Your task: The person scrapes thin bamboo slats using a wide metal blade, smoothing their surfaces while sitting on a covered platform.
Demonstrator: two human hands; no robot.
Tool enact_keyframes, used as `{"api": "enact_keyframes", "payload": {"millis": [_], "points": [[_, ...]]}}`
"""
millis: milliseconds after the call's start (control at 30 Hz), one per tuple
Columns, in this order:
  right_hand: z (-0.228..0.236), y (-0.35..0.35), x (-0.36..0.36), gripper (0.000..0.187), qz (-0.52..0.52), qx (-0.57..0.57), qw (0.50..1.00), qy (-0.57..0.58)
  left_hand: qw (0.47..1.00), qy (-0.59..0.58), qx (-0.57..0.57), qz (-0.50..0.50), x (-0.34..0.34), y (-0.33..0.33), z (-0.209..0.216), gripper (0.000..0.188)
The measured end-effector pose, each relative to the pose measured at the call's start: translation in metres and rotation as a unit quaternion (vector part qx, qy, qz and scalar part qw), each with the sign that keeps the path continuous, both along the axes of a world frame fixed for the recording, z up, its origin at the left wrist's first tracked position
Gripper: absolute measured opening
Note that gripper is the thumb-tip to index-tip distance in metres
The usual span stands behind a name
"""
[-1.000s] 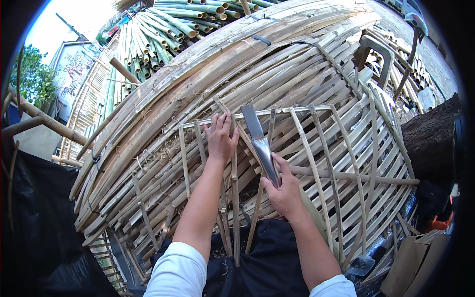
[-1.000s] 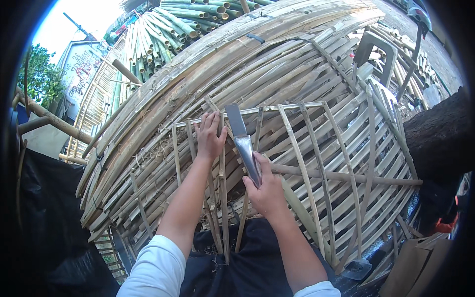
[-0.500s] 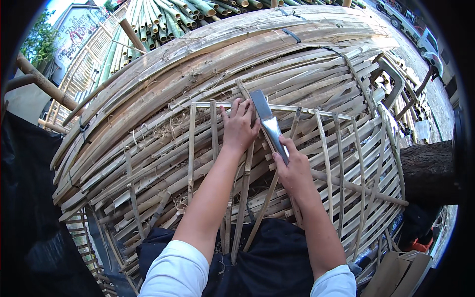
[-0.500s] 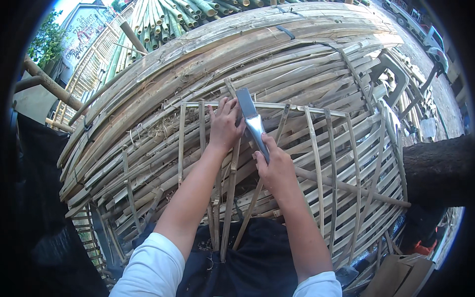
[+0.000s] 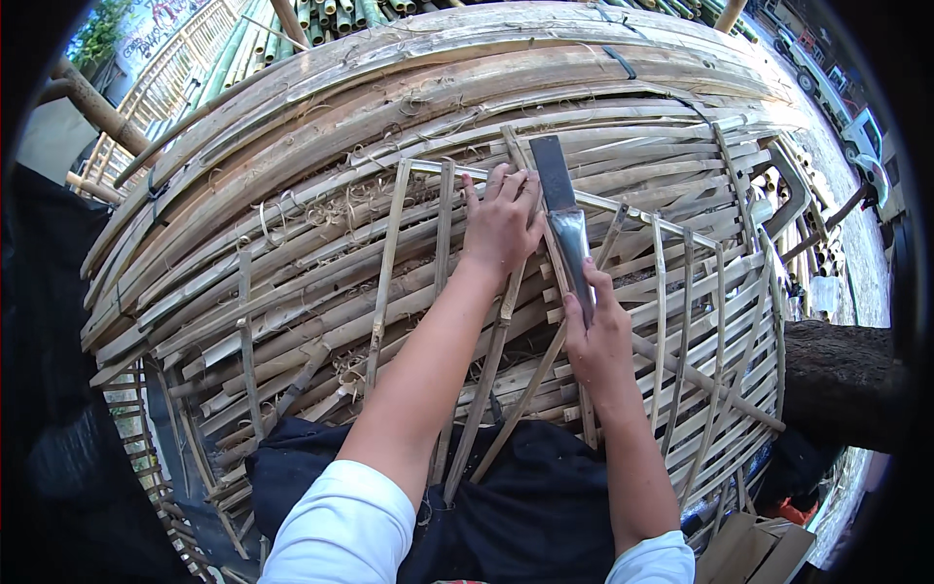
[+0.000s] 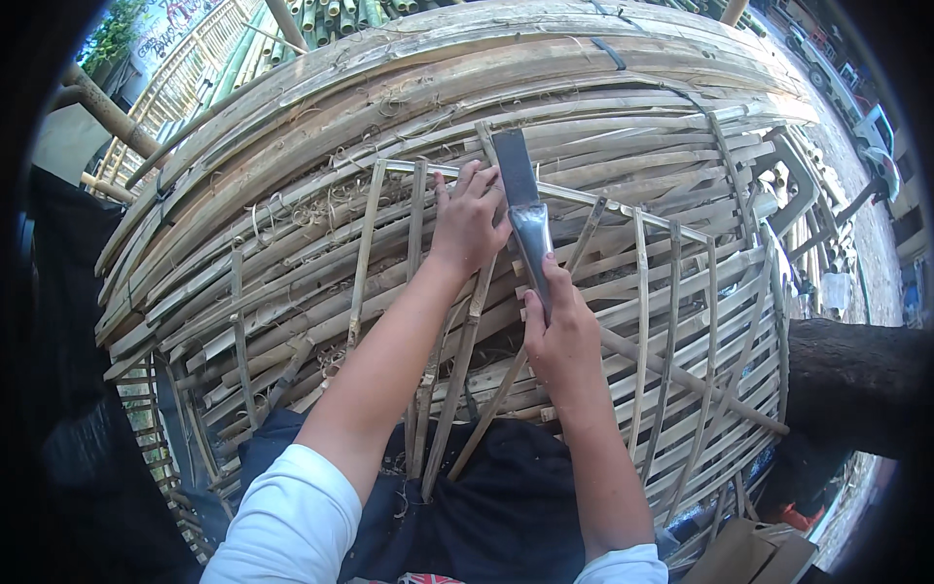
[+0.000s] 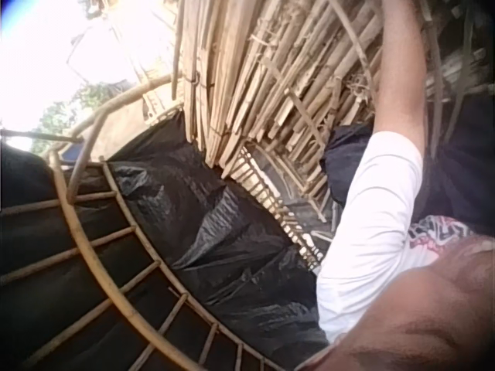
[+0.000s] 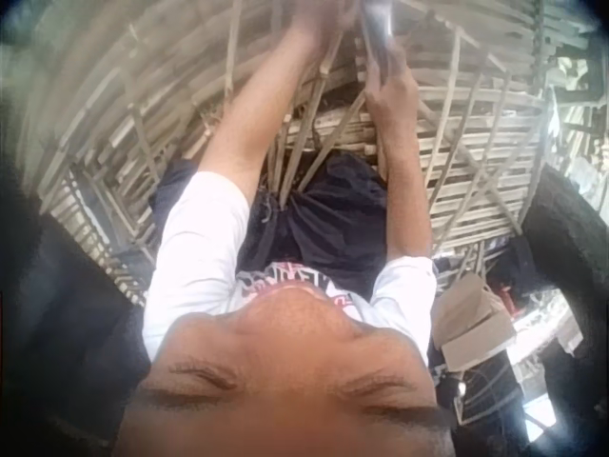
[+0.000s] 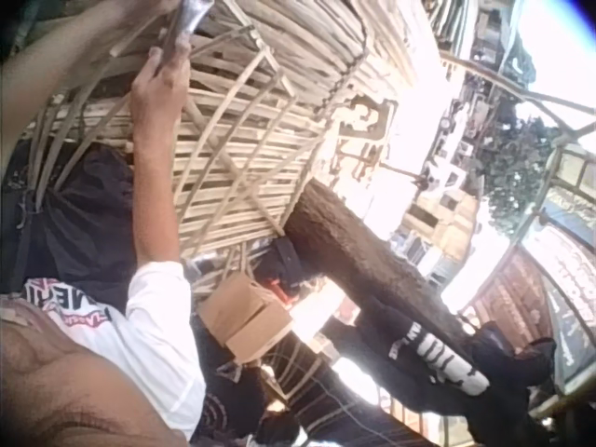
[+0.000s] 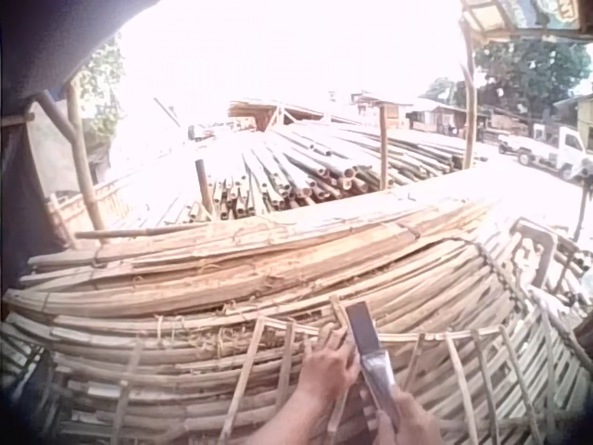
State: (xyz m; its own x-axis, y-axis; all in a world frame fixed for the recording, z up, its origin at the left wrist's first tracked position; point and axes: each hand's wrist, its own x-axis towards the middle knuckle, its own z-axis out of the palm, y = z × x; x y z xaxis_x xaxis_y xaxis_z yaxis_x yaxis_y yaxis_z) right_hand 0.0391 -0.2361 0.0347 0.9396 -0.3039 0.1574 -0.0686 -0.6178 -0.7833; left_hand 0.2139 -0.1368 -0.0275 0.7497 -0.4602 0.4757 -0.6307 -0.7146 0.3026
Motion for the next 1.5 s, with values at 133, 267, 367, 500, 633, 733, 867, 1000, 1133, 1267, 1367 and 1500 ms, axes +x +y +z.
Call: {"api": "enact_keyframes", "payload": {"millis": [133, 267, 367, 500, 633, 733, 867, 1000, 1133, 1267, 1367, 1500], "points": [[0.013, 0.004, -0.006, 0.04, -0.007, -0.026, 1.0, -0.002, 1.0, -0.004, -0.016, 0.003, 0.0, 0.002, 0.0, 0.049], [0.002, 0.005, -0.005, 0.037, -0.031, -0.056, 0.997, 0.04, 1.0, -0.004, -0.015, 0.003, 0.001, 0.001, -0.003, 0.052], [0.01, 0.004, -0.005, 0.038, -0.022, -0.047, 0.997, 0.053, 1.0, -0.008, -0.027, 0.012, 0.003, 0.0, -0.001, 0.05], [-0.007, 0.007, -0.005, 0.04, -0.02, -0.067, 0.998, -0.001, 1.0, -0.01, -0.025, -0.005, 0.001, 0.002, -0.002, 0.052], [0.009, 0.009, -0.007, 0.041, -0.03, -0.009, 0.999, 0.041, 1.0, 0.005, -0.013, 0.006, -0.002, 0.002, -0.003, 0.052], [0.013, 0.017, -0.029, 0.041, -0.075, 0.06, 0.995, -0.001, 0.999, -0.014, -0.032, -0.004, -0.002, 0.002, -0.003, 0.052], [0.001, 0.022, -0.08, 0.044, -0.171, 0.184, 0.968, -0.005, 0.999, -0.011, -0.033, -0.003, -0.001, -0.001, -0.001, 0.053], [-0.005, 0.02, -0.092, 0.047, -0.219, 0.289, 0.932, 0.017, 1.0, -0.008, -0.029, -0.001, 0.0, -0.003, -0.001, 0.055], [-0.005, 0.021, -0.092, 0.047, -0.192, 0.323, 0.927, -0.006, 0.999, -0.01, -0.041, -0.004, 0.0, 0.001, -0.003, 0.055], [-0.003, 0.02, -0.094, 0.047, -0.194, 0.337, 0.921, 0.004, 0.999, -0.006, -0.041, -0.004, 0.0, 0.004, -0.005, 0.055], [-0.004, 0.013, -0.097, 0.047, -0.204, 0.357, 0.912, 0.005, 0.999, -0.009, -0.049, -0.007, -0.001, -0.002, 0.002, 0.054], [-0.003, 0.011, -0.095, 0.047, -0.214, 0.367, 0.905, -0.002, 0.999, -0.003, -0.046, -0.003, -0.001, 0.002, -0.002, 0.053]]}}
